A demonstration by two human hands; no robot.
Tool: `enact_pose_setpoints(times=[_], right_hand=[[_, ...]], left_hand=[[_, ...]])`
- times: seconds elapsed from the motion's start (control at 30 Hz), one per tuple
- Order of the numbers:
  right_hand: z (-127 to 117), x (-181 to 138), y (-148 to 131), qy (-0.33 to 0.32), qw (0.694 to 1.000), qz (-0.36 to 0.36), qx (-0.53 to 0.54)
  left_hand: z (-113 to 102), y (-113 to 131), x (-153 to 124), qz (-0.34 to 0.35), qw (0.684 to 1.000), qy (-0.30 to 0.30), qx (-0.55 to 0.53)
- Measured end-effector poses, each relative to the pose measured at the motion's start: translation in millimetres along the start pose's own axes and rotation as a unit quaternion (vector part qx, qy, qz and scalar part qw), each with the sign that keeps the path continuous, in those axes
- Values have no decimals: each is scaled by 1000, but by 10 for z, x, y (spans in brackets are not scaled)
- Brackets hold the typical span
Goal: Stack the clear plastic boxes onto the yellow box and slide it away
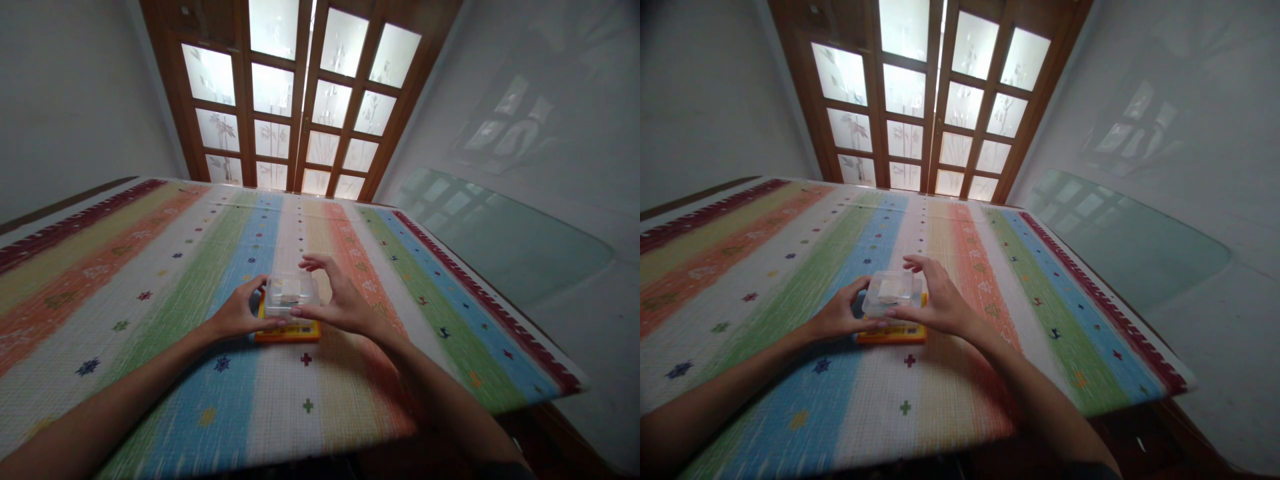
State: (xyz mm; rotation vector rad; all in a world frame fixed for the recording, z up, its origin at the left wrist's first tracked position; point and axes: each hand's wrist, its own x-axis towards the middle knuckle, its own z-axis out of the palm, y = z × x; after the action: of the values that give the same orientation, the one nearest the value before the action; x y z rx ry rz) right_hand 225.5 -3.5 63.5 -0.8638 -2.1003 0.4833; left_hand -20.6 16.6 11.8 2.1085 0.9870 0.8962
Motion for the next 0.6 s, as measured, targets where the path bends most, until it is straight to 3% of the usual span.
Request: enact_pose_setpoints(times=[0.2,0.37,0.6], right_hand=[[-27,-198,291,-32,994,93,53],[87,-475,461,-78,980,179,34],[248,-551,419,-98,976,187,51]], left_hand=[[-81,-97,8,-3,999,-32,7],[-176,-211,5,7,996,-84,39],[-201,-216,5,52,990,-123,48]])
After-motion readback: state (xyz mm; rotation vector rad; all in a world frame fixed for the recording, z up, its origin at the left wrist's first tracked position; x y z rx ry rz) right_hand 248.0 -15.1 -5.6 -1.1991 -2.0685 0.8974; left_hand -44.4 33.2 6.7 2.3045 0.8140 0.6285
